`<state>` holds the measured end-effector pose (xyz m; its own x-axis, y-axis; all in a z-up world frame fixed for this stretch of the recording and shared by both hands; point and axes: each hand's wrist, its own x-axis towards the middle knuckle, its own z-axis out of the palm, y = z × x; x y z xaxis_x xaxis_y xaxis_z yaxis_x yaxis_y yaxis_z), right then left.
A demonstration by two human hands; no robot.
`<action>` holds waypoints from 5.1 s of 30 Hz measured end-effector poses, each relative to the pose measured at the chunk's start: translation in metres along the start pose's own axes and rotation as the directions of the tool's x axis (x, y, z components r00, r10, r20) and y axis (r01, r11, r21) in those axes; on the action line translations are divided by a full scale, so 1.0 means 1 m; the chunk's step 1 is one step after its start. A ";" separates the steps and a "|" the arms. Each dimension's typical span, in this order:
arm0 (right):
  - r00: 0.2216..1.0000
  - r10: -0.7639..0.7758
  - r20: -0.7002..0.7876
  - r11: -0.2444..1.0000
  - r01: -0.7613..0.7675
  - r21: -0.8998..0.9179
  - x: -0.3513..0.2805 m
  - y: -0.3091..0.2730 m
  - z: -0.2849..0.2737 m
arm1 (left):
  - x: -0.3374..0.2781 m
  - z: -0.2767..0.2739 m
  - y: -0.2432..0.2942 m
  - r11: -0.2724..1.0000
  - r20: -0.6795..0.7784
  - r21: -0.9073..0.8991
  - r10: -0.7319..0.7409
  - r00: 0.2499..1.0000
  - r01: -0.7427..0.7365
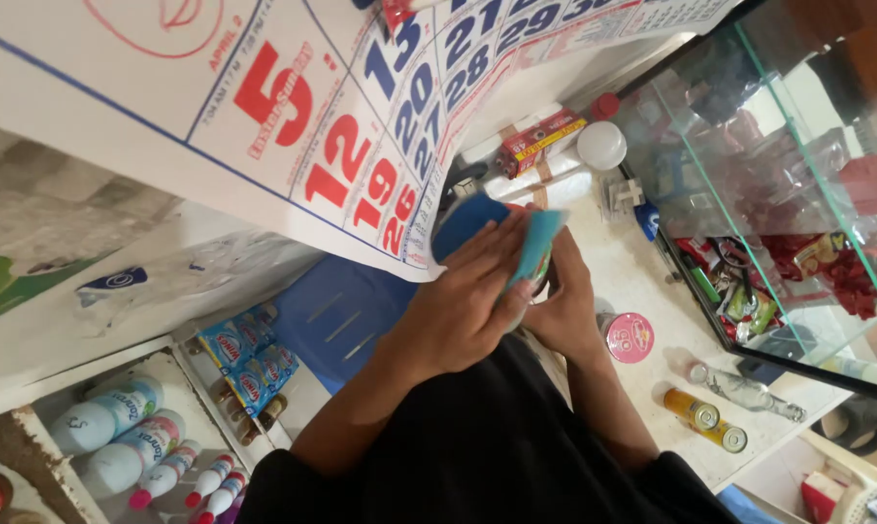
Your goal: Wiping down cup noodle containers and placing them onto a store shelf.
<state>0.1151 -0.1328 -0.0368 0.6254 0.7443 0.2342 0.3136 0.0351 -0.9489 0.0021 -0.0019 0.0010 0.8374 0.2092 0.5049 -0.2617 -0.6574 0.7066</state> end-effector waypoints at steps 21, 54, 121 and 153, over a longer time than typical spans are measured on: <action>0.993 0.014 -0.121 0.977 0.012 0.211 -0.011 0.003 0.008 | -0.006 -0.013 -0.014 0.987 0.040 -0.134 -0.079 0.996 0.084; 0.997 0.073 -0.030 0.928 -0.057 0.368 -0.014 0.017 -0.001 | -0.030 0.015 -0.019 0.514 0.000 -0.757 -0.618 0.786 0.404; 0.982 -0.169 0.088 0.946 0.136 0.294 0.008 -0.011 0.017 | -0.092 0.029 -0.060 0.760 -0.293 -0.579 -0.533 0.794 0.296; 0.816 -0.328 0.477 0.753 -0.079 0.654 0.069 -0.064 0.061 | -0.048 -0.025 0.049 0.805 -0.681 -0.593 -0.506 0.529 0.006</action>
<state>0.0946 -0.0426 0.0273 0.0669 0.9135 0.4014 -0.2807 0.4032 -0.8710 -0.0627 -0.0260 0.0238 0.2489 0.9364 0.2474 -0.4905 -0.0984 0.8659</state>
